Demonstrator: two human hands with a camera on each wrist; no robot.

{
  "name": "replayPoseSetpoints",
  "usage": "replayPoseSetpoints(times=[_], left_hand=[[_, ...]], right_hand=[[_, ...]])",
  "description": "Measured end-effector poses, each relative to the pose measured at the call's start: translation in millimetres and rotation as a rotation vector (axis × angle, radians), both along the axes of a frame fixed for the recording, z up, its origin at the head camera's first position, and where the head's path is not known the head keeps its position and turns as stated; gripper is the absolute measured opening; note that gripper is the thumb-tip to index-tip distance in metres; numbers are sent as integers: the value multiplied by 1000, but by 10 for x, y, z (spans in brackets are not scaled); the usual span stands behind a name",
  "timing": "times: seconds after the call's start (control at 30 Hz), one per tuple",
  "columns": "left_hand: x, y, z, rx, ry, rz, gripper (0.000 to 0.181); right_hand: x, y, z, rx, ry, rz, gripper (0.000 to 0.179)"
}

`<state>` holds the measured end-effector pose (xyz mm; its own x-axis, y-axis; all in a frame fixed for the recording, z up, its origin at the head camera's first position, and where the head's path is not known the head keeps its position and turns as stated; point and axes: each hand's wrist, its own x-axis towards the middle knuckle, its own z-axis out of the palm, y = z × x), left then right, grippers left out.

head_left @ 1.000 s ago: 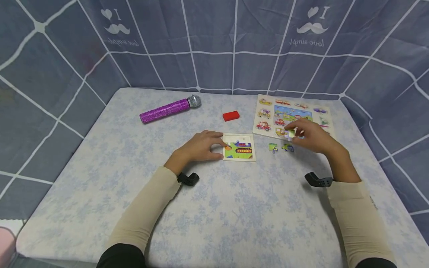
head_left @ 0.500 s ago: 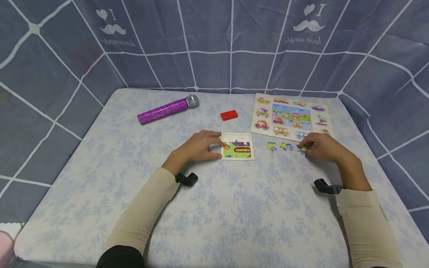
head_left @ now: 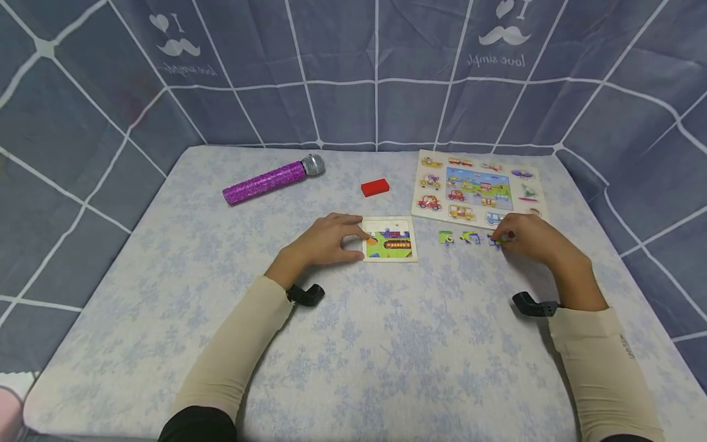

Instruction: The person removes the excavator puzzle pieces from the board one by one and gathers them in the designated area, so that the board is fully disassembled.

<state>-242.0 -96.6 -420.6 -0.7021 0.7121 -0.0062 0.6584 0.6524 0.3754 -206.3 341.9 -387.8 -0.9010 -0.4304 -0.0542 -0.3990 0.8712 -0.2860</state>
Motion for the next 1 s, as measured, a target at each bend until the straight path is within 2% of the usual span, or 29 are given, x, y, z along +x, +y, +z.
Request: replayPoseSetpoints(times=[0.3, 0.47, 0.6, 0.67, 0.73, 0.9, 1.0], left_hand=[[-13, -12, -13, 20, 11, 2, 44], [-25, -5, -27, 14, 2, -5, 43], [-29, 9, -11, 15, -10, -13, 41], [-30, 14, -1, 18, -14, -13, 41], [-28, 16, 9, 19, -17, -11, 41], [-25, 9, 7, 12, -20, -1, 41], [-23, 4, 0, 10, -21, 4, 42]], right_hand=[[-37, 7, 7, -12, 6, -3, 14], [11, 31, 15, -96, 44, 9, 11], [32, 46, 7, -169, 91, 56, 9], [27, 39, 6, -173, 105, 75, 10], [19, 24, 8, -155, 85, 61, 11], [-9, 2, -12, -96, -36, -29, 15], [-34, 10, -43, -84, -59, -32, 20]])
